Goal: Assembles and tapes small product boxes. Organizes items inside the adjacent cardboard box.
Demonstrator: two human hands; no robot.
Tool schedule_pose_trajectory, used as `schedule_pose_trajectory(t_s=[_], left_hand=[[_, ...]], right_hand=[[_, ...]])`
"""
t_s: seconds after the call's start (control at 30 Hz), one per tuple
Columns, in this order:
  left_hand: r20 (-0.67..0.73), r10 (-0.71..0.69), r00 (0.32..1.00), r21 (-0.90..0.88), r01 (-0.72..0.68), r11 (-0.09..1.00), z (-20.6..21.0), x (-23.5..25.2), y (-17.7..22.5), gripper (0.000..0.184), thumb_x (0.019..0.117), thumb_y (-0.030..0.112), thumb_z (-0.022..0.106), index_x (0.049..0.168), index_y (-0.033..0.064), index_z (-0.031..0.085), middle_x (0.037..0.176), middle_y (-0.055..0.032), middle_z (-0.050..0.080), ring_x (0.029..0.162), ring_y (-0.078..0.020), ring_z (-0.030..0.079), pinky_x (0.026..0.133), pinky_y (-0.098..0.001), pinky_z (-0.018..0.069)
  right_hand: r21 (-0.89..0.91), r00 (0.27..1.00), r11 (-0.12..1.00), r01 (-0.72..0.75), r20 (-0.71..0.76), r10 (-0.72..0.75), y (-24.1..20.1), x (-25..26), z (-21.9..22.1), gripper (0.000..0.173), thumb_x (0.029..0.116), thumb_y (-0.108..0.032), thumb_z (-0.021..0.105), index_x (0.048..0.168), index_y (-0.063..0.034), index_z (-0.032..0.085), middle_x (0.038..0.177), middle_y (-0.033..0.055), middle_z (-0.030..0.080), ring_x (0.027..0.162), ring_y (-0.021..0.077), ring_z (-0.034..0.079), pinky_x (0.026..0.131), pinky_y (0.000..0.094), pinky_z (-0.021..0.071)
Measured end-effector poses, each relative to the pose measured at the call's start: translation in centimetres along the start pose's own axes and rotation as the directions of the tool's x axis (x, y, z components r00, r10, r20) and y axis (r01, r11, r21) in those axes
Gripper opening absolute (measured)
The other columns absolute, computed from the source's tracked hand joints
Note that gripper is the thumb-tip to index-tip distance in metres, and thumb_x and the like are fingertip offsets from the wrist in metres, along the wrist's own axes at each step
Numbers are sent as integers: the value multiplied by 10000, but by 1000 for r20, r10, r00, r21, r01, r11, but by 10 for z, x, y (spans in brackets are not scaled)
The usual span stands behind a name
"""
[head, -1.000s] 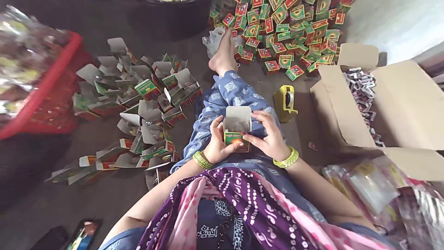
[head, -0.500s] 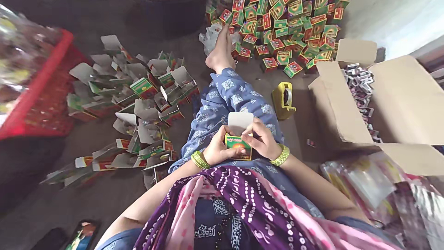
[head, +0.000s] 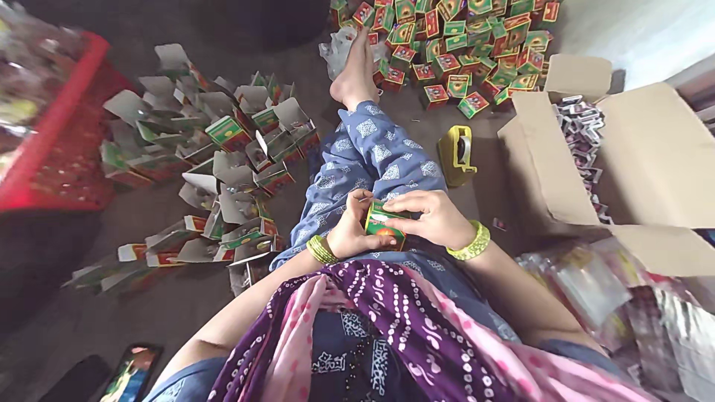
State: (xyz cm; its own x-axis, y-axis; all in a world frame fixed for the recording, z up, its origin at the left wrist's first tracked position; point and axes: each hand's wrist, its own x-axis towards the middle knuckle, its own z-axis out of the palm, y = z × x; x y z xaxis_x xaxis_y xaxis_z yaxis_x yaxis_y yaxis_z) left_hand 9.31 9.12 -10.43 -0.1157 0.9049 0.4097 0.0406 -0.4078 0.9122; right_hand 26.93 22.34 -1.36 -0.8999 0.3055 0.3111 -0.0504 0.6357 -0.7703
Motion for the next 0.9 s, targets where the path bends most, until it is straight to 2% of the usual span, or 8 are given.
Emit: schedule_pose_trajectory(t_s=[0.2, 0.33, 0.47, 0.53, 0.63, 0.7, 0.8, 0.9], left_hand=[[30, 24, 999, -4, -24, 1000, -1, 0, -1, 958, 730, 222, 937, 1398, 40, 276, 1210, -128, 668, 1097, -203, 699, 970, -410, 597], [43, 24, 999, 11, -25, 1000, -1, 1, -1, 961, 729, 240, 937, 1397, 27, 280, 1200, -125, 671, 1091, -192, 699, 967, -398, 598], [27, 23, 999, 4, -23, 1000, -1, 0, -4, 949, 728, 239, 938, 1387, 31, 288, 1188, -125, 661, 1072, -191, 700, 951, -394, 602], [5, 13, 1000, -19, -13, 1000, -1, 0, -4, 937, 728, 219, 939, 1380, 37, 291, 1192, -125, 660, 1073, -201, 701, 949, -403, 605], [-32, -25, 999, -76, 23, 997, -1, 0, -4, 899, 724, 162, 934, 1361, 58, 307, 1184, -118, 664, 1075, -219, 701, 949, -428, 603], [-44, -46, 998, -85, 42, 996, -1, 0, -3, 889, 727, 167, 933, 1358, 61, 315, 1177, -110, 673, 1069, -213, 706, 944, -428, 606], [-32, -63, 998, -69, 60, 996, -1, -2, -4, 848, 752, 185, 918, 1351, 43, 335, 1176, -125, 670, 1054, -221, 709, 934, -428, 609], [-5, -70, 998, 1, 70, 998, 0, -1, -2, 677, 854, 239, 844, 1331, -23, 441, 1178, -135, 675, 1032, -194, 708, 907, -398, 620]], right_hand=[[26, 1000, 999, 30, -6, -30, 3, 2, -2, 146, 951, -146, 738, 1043, -51, 800, 1051, 51, 773, 1014, 91, 722, 922, 281, 608], [-22, 998, 998, 52, 43, -51, 1, 3, -2, 148, 974, -159, 701, 1041, -70, 798, 1071, 42, 763, 1028, 88, 707, 923, 280, 595], [-125, 985, 992, 36, 171, -14, -5, 3, -6, 278, 1012, -200, 549, 1137, -146, 790, 1116, 64, 692, 1082, 132, 625, 943, 311, 530], [-125, 987, 992, 18, 162, 3, -5, -1, -6, 328, 1011, -180, 511, 1199, -172, 779, 1114, 77, 665, 1072, 143, 603, 932, 313, 517], [-116, 998, 992, 46, -32, -50, 1, -14, 7, 257, 1022, -122, 569, 1172, -106, 777, 1105, 79, 732, 1073, 151, 677, 962, 330, 567], [-179, 983, 978, 110, -123, -133, 5, -24, 17, 224, 1024, -97, 592, 1155, -41, 765, 1144, 102, 759, 1135, 197, 705, 1042, 382, 561], [-251, 981, 956, 151, -83, -177, 7, -36, 20, 252, 1038, -91, 565, 1204, -15, 737, 1205, 119, 746, 1218, 238, 677, 1112, 410, 517], [-57, 996, 997, 55, -69, -59, 11, -37, 8, 302, 1026, -120, 603, 1274, 38, 669, 1265, 140, 712, 1225, 226, 667, 1084, 404, 544]])
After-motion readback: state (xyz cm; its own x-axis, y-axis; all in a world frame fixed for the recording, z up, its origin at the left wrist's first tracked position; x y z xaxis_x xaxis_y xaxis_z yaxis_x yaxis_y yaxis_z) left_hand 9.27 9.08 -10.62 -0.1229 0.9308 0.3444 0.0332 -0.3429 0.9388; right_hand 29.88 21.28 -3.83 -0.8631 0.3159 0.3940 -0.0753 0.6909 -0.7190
